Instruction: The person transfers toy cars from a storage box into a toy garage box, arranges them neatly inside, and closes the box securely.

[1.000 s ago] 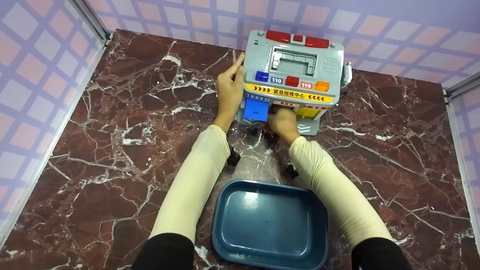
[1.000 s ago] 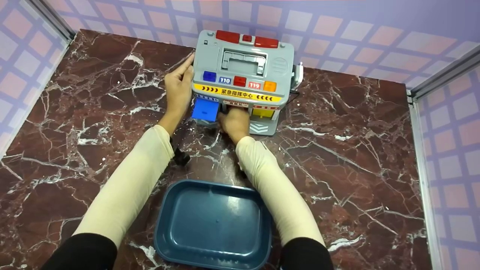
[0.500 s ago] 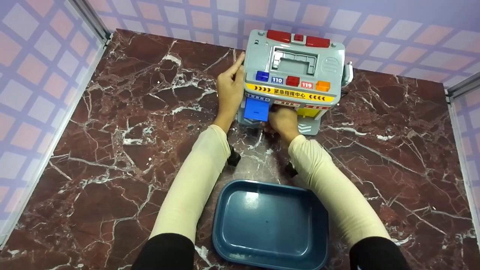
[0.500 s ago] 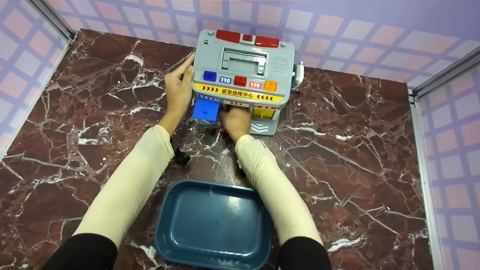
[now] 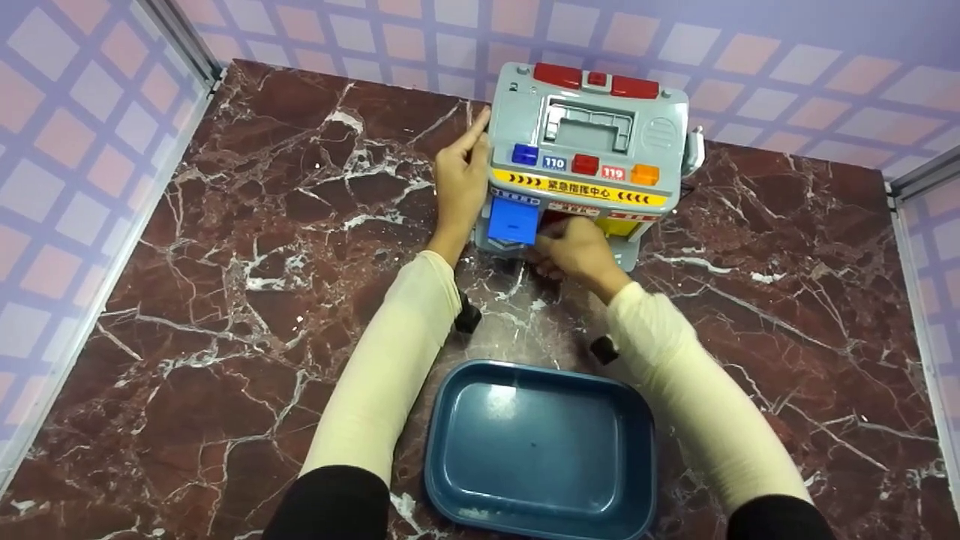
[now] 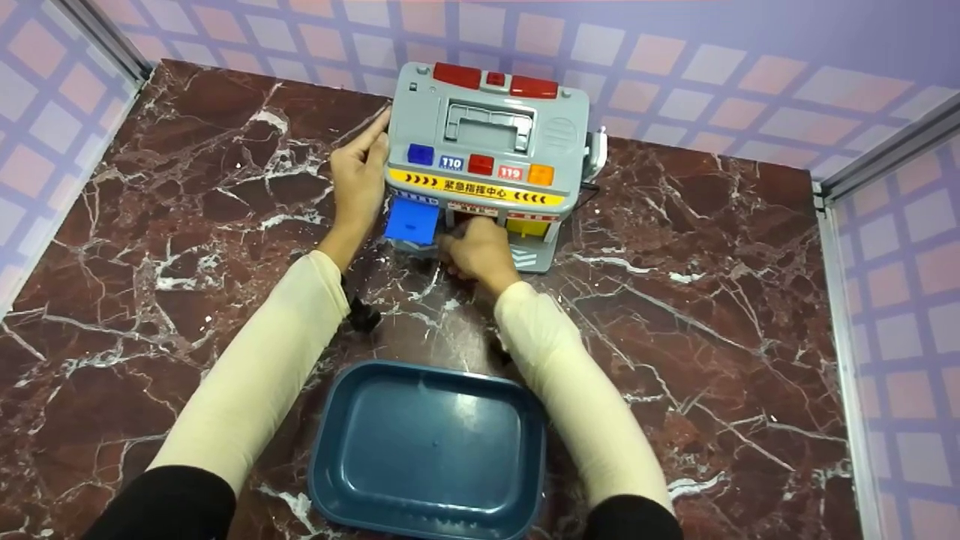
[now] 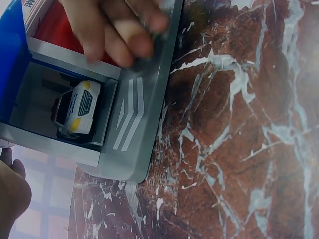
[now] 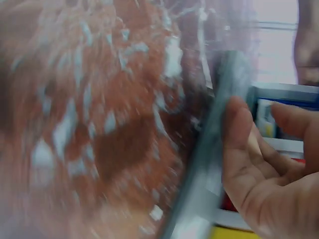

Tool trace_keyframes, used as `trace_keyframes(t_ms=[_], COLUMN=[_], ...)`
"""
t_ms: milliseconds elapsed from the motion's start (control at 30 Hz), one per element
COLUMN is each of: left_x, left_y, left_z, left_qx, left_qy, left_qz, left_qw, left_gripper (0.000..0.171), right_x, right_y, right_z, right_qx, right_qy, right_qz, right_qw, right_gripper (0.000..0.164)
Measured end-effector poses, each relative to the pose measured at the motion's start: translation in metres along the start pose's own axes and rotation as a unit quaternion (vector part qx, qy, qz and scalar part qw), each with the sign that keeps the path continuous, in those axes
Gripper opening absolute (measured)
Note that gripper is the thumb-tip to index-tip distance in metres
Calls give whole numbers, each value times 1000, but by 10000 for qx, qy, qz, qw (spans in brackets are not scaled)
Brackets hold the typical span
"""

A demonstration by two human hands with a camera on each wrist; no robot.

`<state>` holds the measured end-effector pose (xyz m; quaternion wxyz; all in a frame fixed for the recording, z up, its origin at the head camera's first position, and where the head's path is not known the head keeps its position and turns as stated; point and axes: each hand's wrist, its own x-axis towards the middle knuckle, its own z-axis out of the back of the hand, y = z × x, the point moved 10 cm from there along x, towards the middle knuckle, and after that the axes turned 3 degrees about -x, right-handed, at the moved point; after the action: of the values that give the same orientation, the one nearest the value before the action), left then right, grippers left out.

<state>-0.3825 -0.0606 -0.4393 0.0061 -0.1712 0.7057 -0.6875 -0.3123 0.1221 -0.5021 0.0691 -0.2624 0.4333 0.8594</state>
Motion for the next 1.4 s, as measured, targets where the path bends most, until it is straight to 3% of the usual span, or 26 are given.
trace_keyframes(t_ms=[100, 200, 267, 367, 467, 567, 600, 700, 833, 1067, 1300, 1400], left_x=[0, 0, 0, 0, 0, 1, 0, 0, -1, -2, 0, 1], left_y=[-1, -2, -3, -4, -4, -3, -3, -2, -4, -3, -3, -2], left_z=[-1, 0, 0, 0, 0, 1, 1, 2, 1, 0, 1, 1], left_qx=[7, 57, 86, 66, 118, 207, 225, 203, 141, 182, 204, 219], left_qy=[-7, 10, 23, 86, 117, 99, 86, 98, 134, 111, 106, 104], left_qz=[-5, -101, -159, -202, -271, -290, -275, -225, -193, -99, -182, -169], left_qw=[10000, 9999, 9998, 9997, 9995, 9993, 9993, 9995, 9996, 9997, 9996, 9996], left_gripper=[34, 33, 33, 33, 33, 33, 33, 33, 33, 33, 33, 34], right_x=[-20, -43, -60, -81, -95, -89, -83, -65, -50, -38, -38, -36], right_y=[12, 36, 59, 93, 118, 123, 122, 113, 104, 96, 97, 97], right_z=[5, 10, 17, 34, 53, 61, 60, 55, 49, 47, 44, 43], right_qx=[-1286, -2547, -3058, -2982, -2517, -2461, -2543, -2884, -3101, -3204, -3417, -3487], right_qy=[221, 131, -302, -1339, -2455, -2969, -2998, -2905, -2838, -2875, -3205, -3279], right_qz=[301, 865, 1405, 2200, 3126, 3599, 3634, 3532, 3407, 3201, 3193, 3114], right_qw=[9910, 9631, 9412, 9191, 8824, 8496, 8446, 8413, 8410, 8439, 8237, 8209], right_gripper=[15, 10, 12, 17, 34, 67, 78, 101, 114, 115, 110, 109])
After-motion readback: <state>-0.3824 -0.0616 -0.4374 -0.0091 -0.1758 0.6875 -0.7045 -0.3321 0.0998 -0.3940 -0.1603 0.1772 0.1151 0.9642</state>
